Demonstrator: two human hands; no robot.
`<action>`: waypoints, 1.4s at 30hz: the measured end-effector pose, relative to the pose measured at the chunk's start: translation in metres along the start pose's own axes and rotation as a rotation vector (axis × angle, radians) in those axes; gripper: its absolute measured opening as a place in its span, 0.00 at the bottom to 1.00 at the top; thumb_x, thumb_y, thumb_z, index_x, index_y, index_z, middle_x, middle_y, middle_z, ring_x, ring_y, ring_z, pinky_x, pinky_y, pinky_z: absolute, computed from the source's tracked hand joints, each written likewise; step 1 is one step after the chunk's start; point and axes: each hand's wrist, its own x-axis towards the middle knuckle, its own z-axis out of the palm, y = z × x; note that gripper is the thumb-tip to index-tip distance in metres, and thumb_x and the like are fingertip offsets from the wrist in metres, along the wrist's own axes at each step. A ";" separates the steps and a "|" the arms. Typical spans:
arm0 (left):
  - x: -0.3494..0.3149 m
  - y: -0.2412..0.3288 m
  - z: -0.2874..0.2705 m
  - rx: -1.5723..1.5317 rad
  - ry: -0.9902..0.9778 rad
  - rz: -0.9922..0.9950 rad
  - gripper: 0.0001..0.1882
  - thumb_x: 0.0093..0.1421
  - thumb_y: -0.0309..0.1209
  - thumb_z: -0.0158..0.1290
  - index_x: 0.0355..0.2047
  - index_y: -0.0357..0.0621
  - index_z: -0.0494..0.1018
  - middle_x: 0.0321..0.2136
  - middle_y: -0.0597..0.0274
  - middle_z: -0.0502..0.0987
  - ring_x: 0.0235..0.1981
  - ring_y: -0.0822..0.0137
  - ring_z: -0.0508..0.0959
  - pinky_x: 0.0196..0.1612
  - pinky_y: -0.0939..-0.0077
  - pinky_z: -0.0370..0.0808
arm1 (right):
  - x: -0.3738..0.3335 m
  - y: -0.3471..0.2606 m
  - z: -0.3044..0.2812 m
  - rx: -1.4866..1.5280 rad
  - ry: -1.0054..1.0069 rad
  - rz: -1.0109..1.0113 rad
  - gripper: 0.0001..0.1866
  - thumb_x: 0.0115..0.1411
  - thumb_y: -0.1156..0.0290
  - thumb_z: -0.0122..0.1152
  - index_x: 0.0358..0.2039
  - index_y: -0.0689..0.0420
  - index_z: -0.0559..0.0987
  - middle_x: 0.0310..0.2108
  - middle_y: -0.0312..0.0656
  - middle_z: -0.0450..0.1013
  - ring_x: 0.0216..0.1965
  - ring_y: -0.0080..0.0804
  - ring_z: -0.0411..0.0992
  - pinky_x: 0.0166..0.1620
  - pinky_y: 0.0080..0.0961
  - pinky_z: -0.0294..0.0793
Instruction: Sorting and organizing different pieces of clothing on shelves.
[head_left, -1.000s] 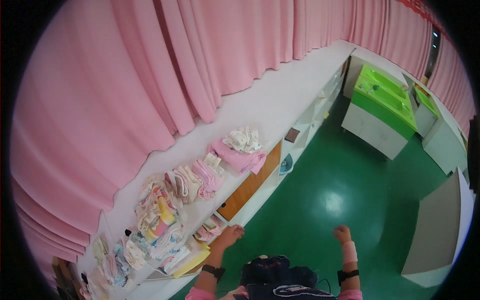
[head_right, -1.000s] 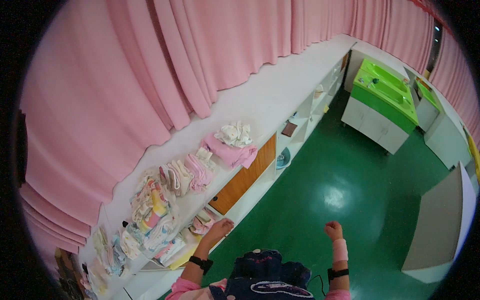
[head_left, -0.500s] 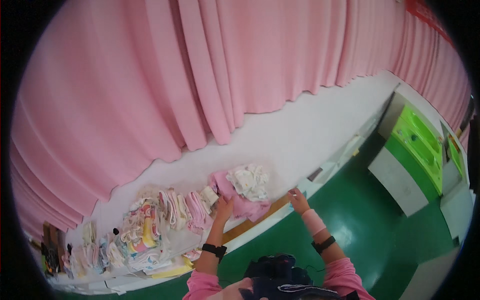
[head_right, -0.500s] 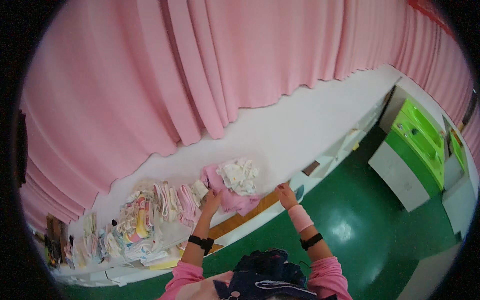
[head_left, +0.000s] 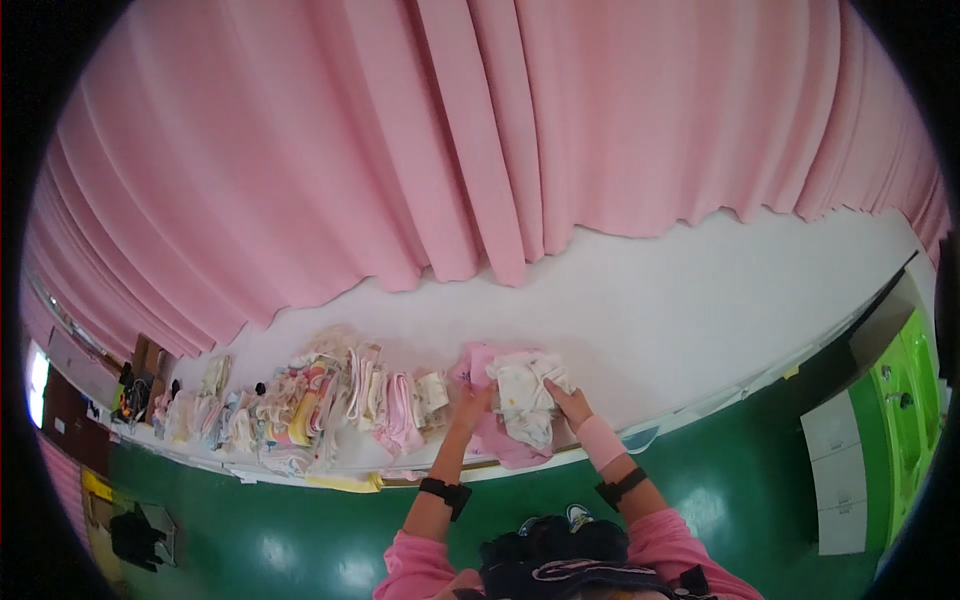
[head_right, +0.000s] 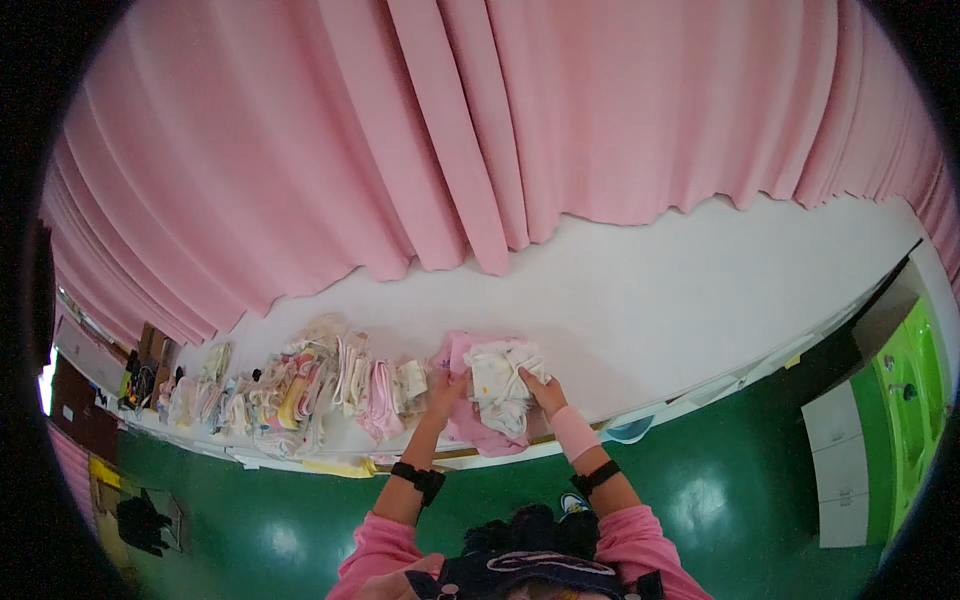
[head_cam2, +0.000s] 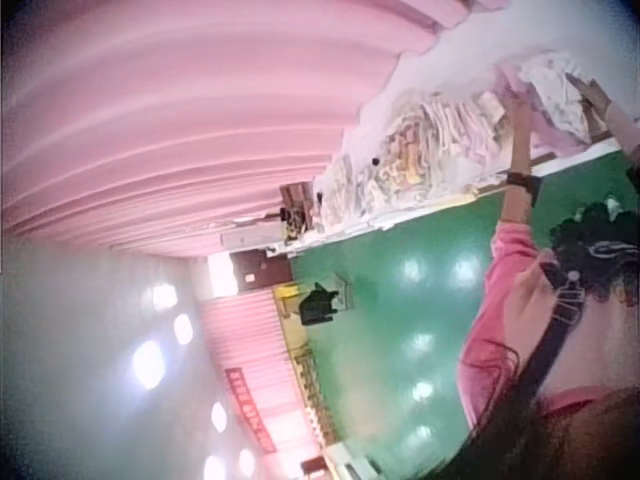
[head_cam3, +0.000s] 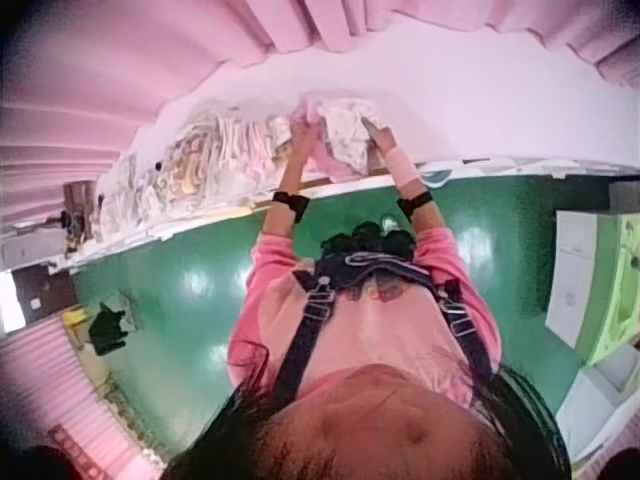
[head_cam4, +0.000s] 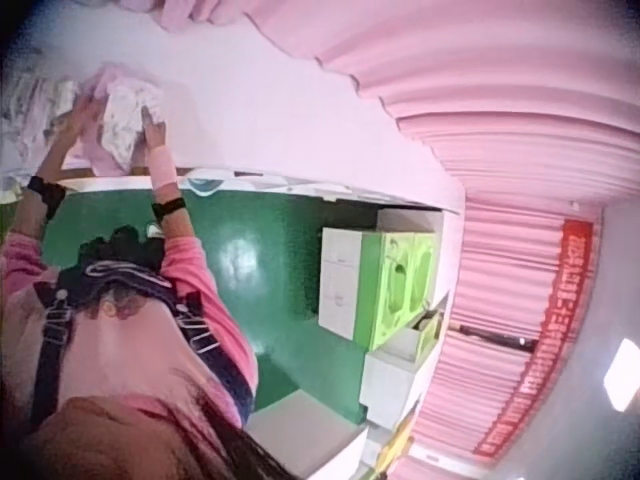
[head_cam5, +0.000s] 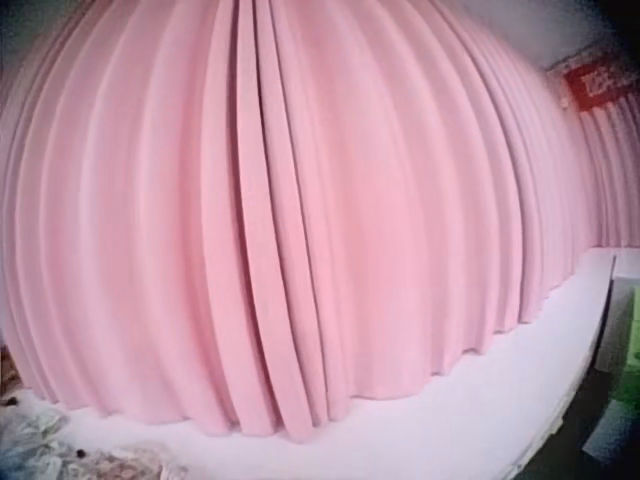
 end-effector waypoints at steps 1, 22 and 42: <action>-0.007 0.003 0.008 0.001 0.012 -0.008 0.45 0.44 0.50 0.56 0.51 0.31 0.50 0.46 0.51 0.63 0.48 0.65 0.63 0.48 0.74 0.62 | 0.002 0.001 -0.006 0.059 -0.019 -0.019 0.27 0.45 0.63 0.64 0.43 0.65 0.67 0.39 0.43 0.69 0.40 0.29 0.67 0.42 0.25 0.67; -0.011 -0.028 0.077 -0.199 -0.024 0.269 0.38 0.43 0.34 0.59 0.50 0.37 0.51 0.44 0.48 0.61 0.40 0.61 0.69 0.37 0.73 0.71 | 0.036 -0.124 -0.204 0.044 0.404 -0.300 0.24 0.47 0.66 0.60 0.43 0.62 0.64 0.39 0.42 0.68 0.39 0.31 0.68 0.35 0.28 0.71; 0.001 -0.028 0.100 -0.035 0.244 0.313 0.39 0.40 0.36 0.60 0.46 0.32 0.50 0.38 0.48 0.67 0.38 0.61 0.70 0.40 0.71 0.69 | 0.040 -0.034 -0.046 -0.839 0.142 -0.319 0.24 0.44 0.58 0.60 0.33 0.68 0.73 0.29 0.52 0.71 0.32 0.35 0.71 0.35 0.27 0.69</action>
